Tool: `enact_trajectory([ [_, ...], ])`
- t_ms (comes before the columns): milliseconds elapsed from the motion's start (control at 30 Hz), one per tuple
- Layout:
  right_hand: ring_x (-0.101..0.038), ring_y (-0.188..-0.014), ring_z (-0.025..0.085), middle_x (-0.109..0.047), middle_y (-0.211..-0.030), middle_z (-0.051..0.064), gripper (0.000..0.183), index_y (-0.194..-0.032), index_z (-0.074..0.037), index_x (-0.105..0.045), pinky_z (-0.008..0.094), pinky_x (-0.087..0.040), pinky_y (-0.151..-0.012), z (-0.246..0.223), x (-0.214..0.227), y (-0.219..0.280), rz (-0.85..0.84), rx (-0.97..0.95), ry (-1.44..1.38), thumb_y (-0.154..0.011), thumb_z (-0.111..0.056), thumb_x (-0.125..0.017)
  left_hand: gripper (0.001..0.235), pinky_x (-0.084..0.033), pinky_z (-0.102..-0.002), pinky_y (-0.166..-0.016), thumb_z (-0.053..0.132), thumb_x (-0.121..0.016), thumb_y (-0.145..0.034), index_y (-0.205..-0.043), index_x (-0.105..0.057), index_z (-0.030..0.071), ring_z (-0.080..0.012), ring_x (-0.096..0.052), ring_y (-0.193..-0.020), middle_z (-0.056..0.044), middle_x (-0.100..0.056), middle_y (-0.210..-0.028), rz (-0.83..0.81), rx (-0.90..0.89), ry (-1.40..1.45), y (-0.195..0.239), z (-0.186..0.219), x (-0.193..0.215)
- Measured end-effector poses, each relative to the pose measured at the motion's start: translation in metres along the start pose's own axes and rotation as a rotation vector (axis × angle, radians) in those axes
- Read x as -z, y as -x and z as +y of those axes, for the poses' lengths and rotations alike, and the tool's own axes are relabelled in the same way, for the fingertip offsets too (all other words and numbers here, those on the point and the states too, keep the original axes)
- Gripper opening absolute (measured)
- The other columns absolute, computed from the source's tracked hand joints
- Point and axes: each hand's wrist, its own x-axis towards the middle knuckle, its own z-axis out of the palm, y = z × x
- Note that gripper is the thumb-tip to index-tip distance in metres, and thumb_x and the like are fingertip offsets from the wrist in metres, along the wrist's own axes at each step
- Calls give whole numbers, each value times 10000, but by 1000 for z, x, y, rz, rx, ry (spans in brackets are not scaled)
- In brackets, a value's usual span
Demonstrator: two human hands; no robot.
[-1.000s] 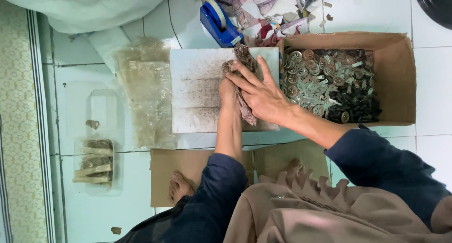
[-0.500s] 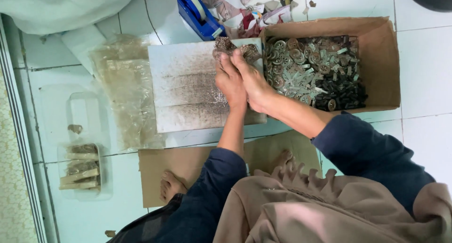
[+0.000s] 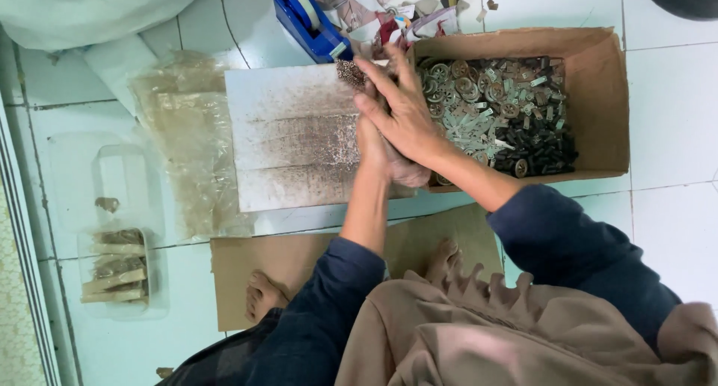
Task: Wiping metal components with a cloth and arranging them in an orderly fashion on a white board.
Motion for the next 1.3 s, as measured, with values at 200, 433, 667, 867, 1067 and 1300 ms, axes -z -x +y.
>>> enact_trajectory([
  [200, -413, -491, 65, -503, -545, -45, 503, -640, -142, -592, 224, -338, -495, 84, 22, -30, 148, -125, -90, -1089, -339, -708, 782, -412, -453, -1164, 592, -440, -960, -1566, -426, 98, -283, -480, -1422, -169, -520, -1531, -348, 318, 365, 12, -44, -8],
  [433, -406, -406, 73, -428, -467, -85, 622, -535, -204, -470, 221, -336, -465, 76, 36, -46, 208, -326, -260, -1052, -409, -750, 788, -357, -413, -1211, 536, -454, -963, -1636, -305, 154, -216, -386, -1492, -66, -392, -1643, -368, 226, 374, 18, -46, -12],
  [667, -577, -539, 111, -570, -611, -75, 489, -654, -210, -580, 276, -574, -685, 57, 65, -65, 504, -497, -593, -779, -677, -649, 774, -140, -464, -1303, 622, -339, -1013, -1590, -288, 108, -282, -193, -1592, -125, -241, -1694, -460, -213, -198, 27, -30, -23],
  [867, -427, -1045, 223, -457, -1160, 72, 692, -1150, -81, -546, 347, -349, -941, -19, 12, -8, 172, -444, -677, -875, -712, -475, 882, 79, -617, -1235, 729, -258, -916, -1631, -32, 264, -274, 184, -1603, -70, 108, -1757, -196, -213, -280, -19, -15, -7],
  [1067, -135, -1558, 373, -161, -1673, 237, 856, -1586, 24, -309, 528, -86, -1287, -44, -5, 29, -143, -349, -868, -1042, -629, -408, 396, -181, -515, -1287, 254, -393, -1164, -1533, -456, 124, -387, -284, -1539, -209, -405, -1581, 71, -557, -144, -63, -4, 19],
  [1300, -128, -1553, 385, -154, -1677, 239, 855, -1598, 17, -282, 533, -71, -1278, -31, 2, 21, -175, -347, -781, -1050, -631, -390, 305, -389, -446, -1184, 265, -413, -1173, -1361, -647, 208, -283, -565, -1351, -115, -668, -1345, 302, -710, -224, -94, -4, 18],
])
